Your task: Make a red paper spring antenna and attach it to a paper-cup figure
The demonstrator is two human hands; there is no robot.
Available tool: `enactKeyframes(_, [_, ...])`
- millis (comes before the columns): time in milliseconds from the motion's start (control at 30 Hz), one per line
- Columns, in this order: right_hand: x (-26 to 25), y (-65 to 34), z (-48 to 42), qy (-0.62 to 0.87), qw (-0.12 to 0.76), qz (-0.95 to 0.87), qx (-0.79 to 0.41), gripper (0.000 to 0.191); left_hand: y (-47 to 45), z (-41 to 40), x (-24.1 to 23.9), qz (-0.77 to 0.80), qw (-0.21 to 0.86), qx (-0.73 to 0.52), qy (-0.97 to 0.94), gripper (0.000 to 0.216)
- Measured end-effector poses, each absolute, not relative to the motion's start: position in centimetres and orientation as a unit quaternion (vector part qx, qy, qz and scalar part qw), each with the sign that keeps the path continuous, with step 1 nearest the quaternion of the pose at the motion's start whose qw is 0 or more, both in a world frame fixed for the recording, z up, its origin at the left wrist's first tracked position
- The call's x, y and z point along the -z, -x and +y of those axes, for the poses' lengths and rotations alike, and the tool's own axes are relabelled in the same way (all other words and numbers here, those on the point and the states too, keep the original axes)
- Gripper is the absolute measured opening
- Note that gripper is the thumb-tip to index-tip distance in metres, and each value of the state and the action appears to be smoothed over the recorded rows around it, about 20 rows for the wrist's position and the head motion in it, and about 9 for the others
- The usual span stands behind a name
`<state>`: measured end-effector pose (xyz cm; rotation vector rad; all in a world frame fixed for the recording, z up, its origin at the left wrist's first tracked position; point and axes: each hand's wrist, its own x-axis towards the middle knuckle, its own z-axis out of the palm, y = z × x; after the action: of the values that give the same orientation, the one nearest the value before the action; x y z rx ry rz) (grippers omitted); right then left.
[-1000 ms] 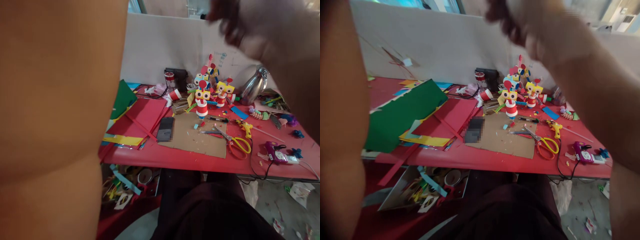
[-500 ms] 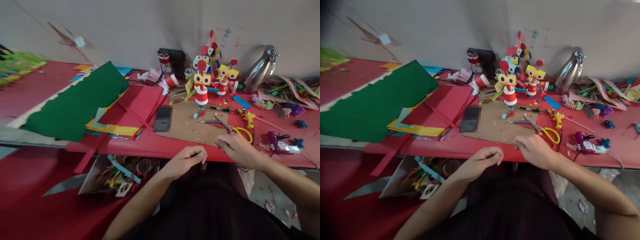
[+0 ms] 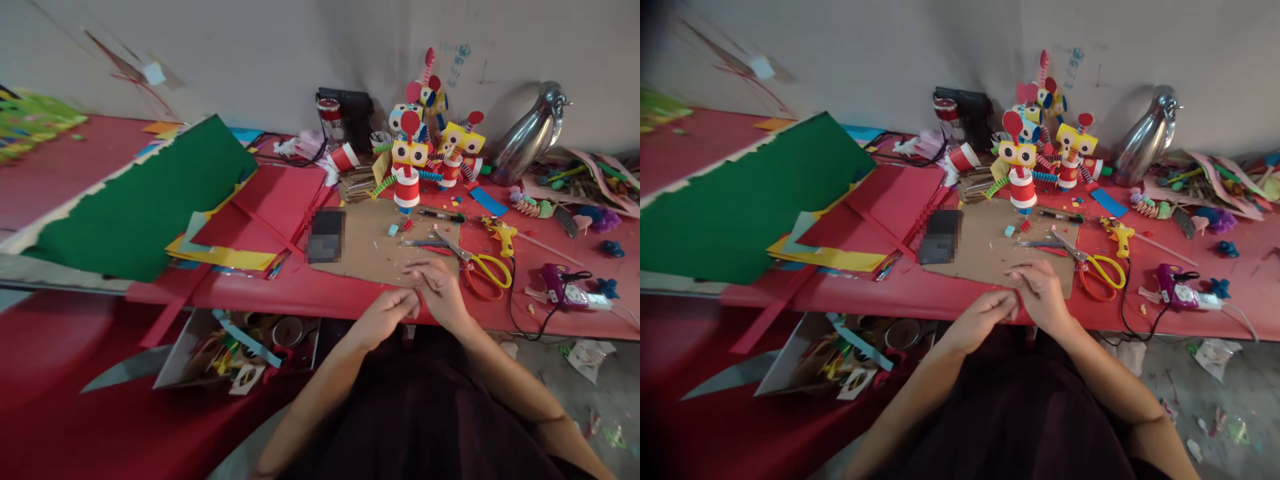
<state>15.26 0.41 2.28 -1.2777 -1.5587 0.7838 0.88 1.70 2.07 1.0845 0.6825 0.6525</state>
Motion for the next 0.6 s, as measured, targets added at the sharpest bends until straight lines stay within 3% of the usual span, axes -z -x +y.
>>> enactKeyframes(100, [-1.2,-14.5,-0.4,0.425,0.443,-0.571,-0.545,0.062,-0.7,1.7,-2.2,0.317,0.776,-0.398,-0.372,0.051])
enactKeyframes(200, [-0.3,-13.8,-1.5,0.425,0.378,-0.535,-0.625,0.064,-0.4,1.5,-1.8,0.292,0.832,-0.366,-0.298,0.05])
enactKeyframes(433, [-1.1,-14.1,-3.1,0.507,0.146,-0.716,-0.458,0.017,3.2,-0.8,-0.2,0.311,0.838,-0.301,-0.331,0.057])
enactKeyframes(500, [-1.3,-14.1,-3.5,0.505,0.134,-0.741,-0.422,0.015,4.7,-1.3,0.2,0.382,0.795,-0.291,-0.372,0.052])
enactKeyframes(600, [-1.5,-13.8,-4.0,0.494,0.203,-0.743,-0.403,0.02,5.7,-2.2,0.6,0.473,0.696,-0.301,-0.45,0.043])
